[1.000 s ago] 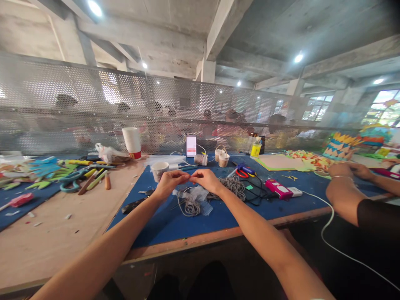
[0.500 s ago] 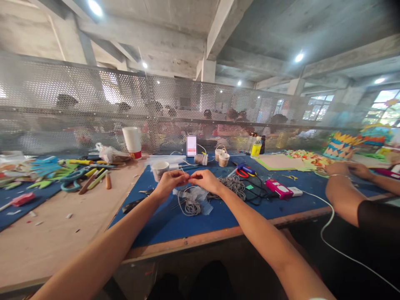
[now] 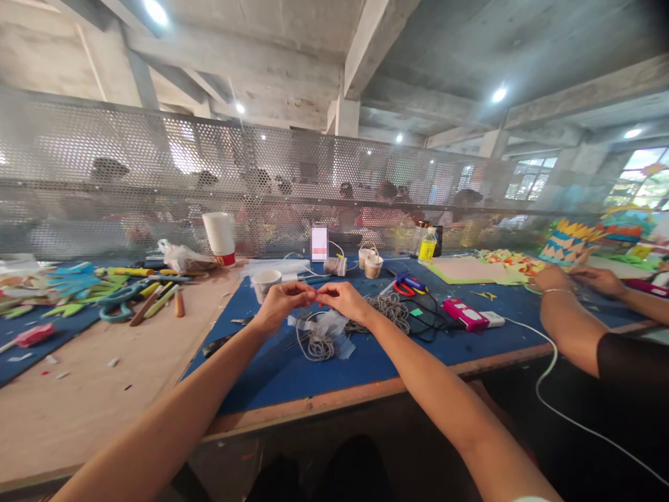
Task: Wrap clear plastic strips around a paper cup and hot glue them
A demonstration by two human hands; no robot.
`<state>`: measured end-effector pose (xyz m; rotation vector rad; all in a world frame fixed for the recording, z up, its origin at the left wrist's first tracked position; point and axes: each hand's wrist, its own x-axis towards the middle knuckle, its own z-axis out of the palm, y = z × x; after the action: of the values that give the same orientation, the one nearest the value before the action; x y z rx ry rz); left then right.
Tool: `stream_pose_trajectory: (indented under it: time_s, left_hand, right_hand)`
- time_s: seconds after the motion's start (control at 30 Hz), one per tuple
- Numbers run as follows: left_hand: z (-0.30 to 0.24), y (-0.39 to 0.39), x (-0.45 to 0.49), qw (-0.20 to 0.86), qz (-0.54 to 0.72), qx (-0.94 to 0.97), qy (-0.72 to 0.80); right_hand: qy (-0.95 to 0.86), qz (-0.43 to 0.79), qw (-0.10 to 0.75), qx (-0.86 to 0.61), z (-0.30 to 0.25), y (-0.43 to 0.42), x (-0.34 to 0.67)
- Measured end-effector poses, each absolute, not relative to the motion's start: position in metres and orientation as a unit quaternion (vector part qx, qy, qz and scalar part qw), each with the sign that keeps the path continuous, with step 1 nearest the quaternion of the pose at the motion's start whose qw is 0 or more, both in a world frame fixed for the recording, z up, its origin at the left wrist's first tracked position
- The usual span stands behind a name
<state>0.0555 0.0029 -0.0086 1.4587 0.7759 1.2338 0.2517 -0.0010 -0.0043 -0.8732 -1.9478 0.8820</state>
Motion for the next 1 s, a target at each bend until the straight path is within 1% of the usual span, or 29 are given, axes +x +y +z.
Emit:
stream_pose_trajectory:
  time_s: [0.17,0.63,0.8,1.0]
  left_hand:
    - [-0.01,0.004,0.056,0.504,0.529,0.6,0.325]
    - [-0.012,0.005,0.058,0.466,0.573,0.592,0.324]
    - [-0.013,0.005,0.058,0.456,0.561,0.611,0.324]
    - [-0.01,0.004,0.058,0.463,0.555,0.617,0.312]
  right_hand:
    - [-0.772,0.349,0.41,-0.338,-0.007,0.0,0.251]
    - [-0.78,0.259,0.453,-0.345,-0.012,-0.001,0.242]
    - [-0.777,0.272,0.437,-0.361,-0.009,-0.003,0.243]
    - [-0.76,0.304,0.446,-0.364,-0.008,-0.002,0.242]
